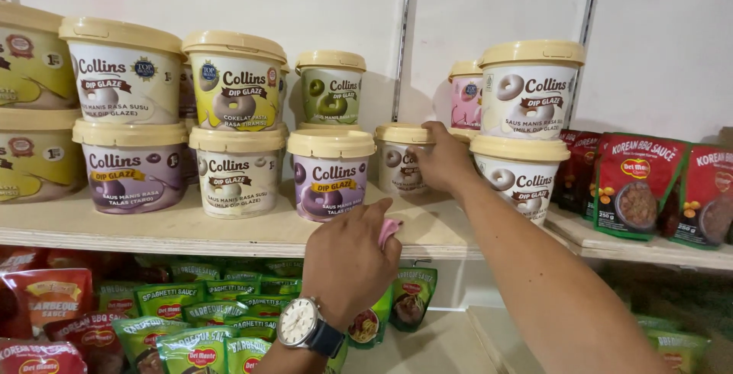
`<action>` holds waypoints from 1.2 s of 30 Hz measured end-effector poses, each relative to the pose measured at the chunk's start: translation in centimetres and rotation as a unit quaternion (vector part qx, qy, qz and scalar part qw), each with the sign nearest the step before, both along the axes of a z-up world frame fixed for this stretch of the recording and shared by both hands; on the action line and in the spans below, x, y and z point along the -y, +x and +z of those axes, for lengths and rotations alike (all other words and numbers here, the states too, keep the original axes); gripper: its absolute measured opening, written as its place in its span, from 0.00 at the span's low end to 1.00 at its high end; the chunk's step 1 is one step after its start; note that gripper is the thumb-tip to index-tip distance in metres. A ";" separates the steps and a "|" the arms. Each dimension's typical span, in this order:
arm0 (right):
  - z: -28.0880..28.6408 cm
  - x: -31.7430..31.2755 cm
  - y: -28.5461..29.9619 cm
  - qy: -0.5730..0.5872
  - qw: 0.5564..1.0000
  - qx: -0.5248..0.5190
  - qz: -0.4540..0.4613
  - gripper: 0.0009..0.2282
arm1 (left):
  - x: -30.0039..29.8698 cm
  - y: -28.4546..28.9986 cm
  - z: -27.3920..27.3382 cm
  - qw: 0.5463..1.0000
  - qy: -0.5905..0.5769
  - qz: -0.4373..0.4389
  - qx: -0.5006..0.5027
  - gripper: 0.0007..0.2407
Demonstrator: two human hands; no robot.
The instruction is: Cleaning and wiping down plastic containers of glaze on a grocery store shelf with a cloth.
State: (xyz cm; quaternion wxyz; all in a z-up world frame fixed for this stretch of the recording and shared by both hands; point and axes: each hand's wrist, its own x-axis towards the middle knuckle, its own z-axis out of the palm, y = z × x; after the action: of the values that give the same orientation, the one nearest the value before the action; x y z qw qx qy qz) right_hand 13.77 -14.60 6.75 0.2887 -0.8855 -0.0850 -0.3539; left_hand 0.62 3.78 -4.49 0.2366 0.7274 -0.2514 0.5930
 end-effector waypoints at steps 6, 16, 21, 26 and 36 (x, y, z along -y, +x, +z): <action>-0.3 0.5 0.9 0.029 0.999 0.028 0.024 0.24 | 0.0 0.0 0.0 1.000 0.008 0.007 0.003 0.17; -0.3 0.4 0.9 0.030 0.999 0.025 0.017 0.24 | 0.1 -0.1 -0.1 1.000 -0.003 0.005 0.009 0.17; 0.0 -3.0 -2.3 -0.026 0.994 -0.018 -0.106 0.39 | -0.1 -0.5 0.1 1.000 -0.007 0.001 -0.016 0.17; -1.7 -8.1 -9.1 0.003 0.969 -0.038 0.244 0.42 | -0.5 -0.4 0.0 0.998 0.007 -0.035 0.045 0.06; -1.8 -7.4 -8.9 0.069 0.969 -0.015 0.237 0.21 | -4.6 -1.8 0.7 0.993 -0.095 -0.060 -0.046 0.12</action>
State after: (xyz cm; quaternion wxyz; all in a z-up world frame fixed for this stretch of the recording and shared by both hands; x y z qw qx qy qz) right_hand 4.90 -7.25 4.90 0.4261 -0.8233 -0.2635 -0.2666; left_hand -1.16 8.33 -3.79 0.3512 0.7114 -0.2257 0.5653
